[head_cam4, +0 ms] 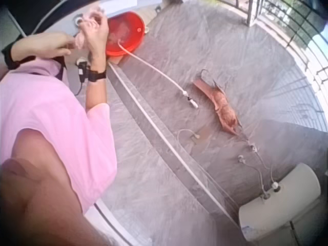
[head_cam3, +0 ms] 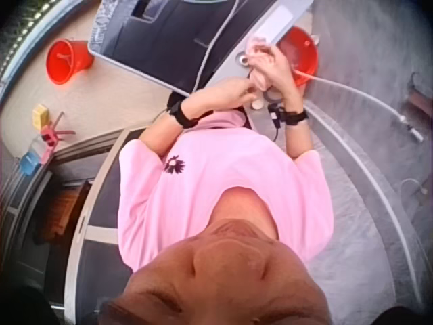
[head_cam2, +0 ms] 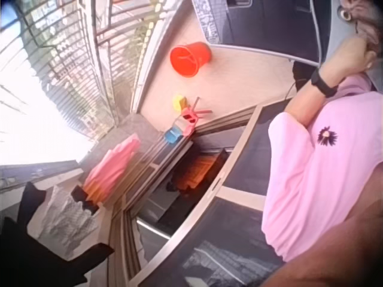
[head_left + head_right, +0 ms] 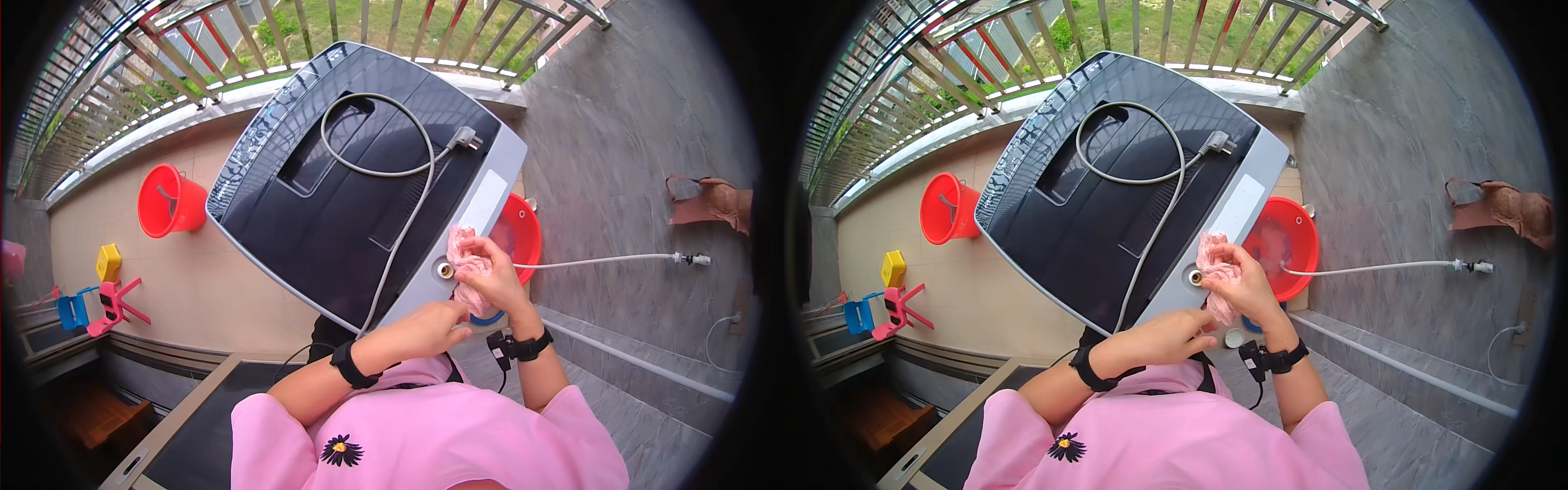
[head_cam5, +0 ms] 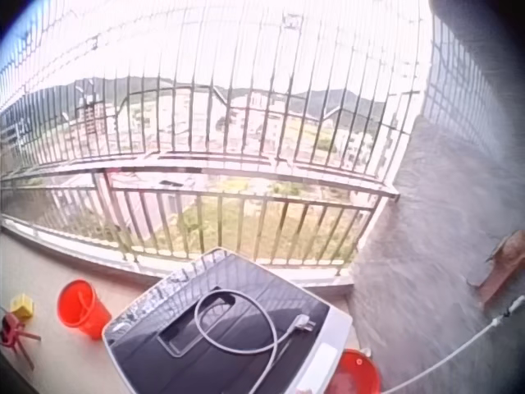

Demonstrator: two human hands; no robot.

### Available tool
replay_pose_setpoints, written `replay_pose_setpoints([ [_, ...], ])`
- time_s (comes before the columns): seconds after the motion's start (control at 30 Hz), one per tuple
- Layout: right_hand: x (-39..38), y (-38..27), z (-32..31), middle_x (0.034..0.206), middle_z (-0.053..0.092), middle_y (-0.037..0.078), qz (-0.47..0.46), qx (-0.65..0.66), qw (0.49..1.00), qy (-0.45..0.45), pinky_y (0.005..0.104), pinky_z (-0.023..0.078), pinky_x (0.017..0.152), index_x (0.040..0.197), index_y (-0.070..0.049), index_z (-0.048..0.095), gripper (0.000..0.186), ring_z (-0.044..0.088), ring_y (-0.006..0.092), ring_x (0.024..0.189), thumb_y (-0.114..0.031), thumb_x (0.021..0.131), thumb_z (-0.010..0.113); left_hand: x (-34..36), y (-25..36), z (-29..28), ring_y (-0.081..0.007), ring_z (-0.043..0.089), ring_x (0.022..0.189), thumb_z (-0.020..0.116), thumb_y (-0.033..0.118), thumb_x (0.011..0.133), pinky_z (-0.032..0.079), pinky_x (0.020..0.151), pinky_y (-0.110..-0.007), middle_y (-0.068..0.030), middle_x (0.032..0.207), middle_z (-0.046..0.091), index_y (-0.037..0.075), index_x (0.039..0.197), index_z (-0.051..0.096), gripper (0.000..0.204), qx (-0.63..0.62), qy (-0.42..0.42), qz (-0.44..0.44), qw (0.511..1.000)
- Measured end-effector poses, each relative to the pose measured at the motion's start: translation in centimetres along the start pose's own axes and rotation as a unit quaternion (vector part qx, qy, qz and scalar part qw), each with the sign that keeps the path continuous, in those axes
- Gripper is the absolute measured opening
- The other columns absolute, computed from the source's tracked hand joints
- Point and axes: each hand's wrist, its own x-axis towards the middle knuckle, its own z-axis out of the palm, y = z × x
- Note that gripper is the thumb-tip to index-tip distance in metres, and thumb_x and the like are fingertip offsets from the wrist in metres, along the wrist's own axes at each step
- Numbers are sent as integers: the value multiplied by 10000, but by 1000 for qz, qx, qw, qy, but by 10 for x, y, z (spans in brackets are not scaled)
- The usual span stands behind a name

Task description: Repair or inspect the top control panel of a washing machine using a screwdriver and a cloth.

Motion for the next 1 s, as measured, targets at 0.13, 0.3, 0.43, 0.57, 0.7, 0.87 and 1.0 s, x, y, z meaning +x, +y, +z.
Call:
replay_pose_setpoints([
  [0.13, -30, -19, -3, 1037, 570, 48, 114, 299, 947, 36, 241, 477, 802, 1299, 34, 458, 614, 577, 107, 910, -72, 749, 709, -14, 1, -40, -333, 640, 874, 568, 247, 898, 497, 765, -393, -218, 928, 646, -45, 1045, 574, 327, 4, -23, 14, 1000],
  [0.3, -61, -73, 24, 1065, 584, 81, 141, 427, 892, 49, 258, 478, 858, 1258, 50, 468, 539, 588, 141, 979, -85, 769, 650, -29, -8, -73, -288, 655, 894, 560, 286, 923, 501, 761, -357, -206, 966, 657, -48, 1067, 571, 364, -60, 56, -12, 997],
  [0.43, -77, -113, 83, 1075, 585, 108, 121, 451, 873, 141, 276, 486, 862, 1221, 29, 482, 398, 601, 156, 971, -62, 845, 576, -43, -17, -98, -142, 618, 826, 599, 247, 913, 486, 727, -274, -101, 889, 653, -35, 1056, 573, 317, -167, -34, 50, 984],
  [0.57, -84, -129, 141, 1074, 579, 87, 155, 368, 897, 188, 264, 475, 858, 1251, 17, 462, 356, 581, 124, 968, -98, 923, 539, -69, -21, -116, -46, 548, 763, 630, 171, 895, 460, 694, -204, -11, 826, 618, -6, 998, 596, 207, -241, -29, 29, 970],
  [0.7, -106, -132, 181, 1146, 553, 71, 108, 338, 912, 204, 281, 438, 916, 1266, -2, 456, 434, 532, 114, 1055, -103, 875, 615, -82, -20, -129, -54, 558, 808, 667, 156, 863, 468, 706, -210, -5, 866, 612, -1, 1007, 601, 223, -264, -51, 74, 960],
  [0.87, -113, -154, 217, 1216, 525, 102, 1, 468, 787, 402, 307, 425, 943, 1264, 9, 431, 528, 527, 155, 1105, -79, 802, 670, -93, -26, -128, -63, 551, 775, 754, 181, 782, 465, 719, -219, -3, 810, 590, 16, 1128, 568, 426, -277, -163, 67, 945],
  [1.0, -153, -145, 220, 1133, 582, 91, 27, 441, 792, 421, 286, 473, 860, 1231, 17, 462, 486, 583, 144, 1003, -86, 804, 671, -97, -35, -122, -73, 562, 899, 725, 119, 809, 488, 767, -239, -33, 989, 581, -18, 1158, 532, 421, -186, -341, -24, 921],
])
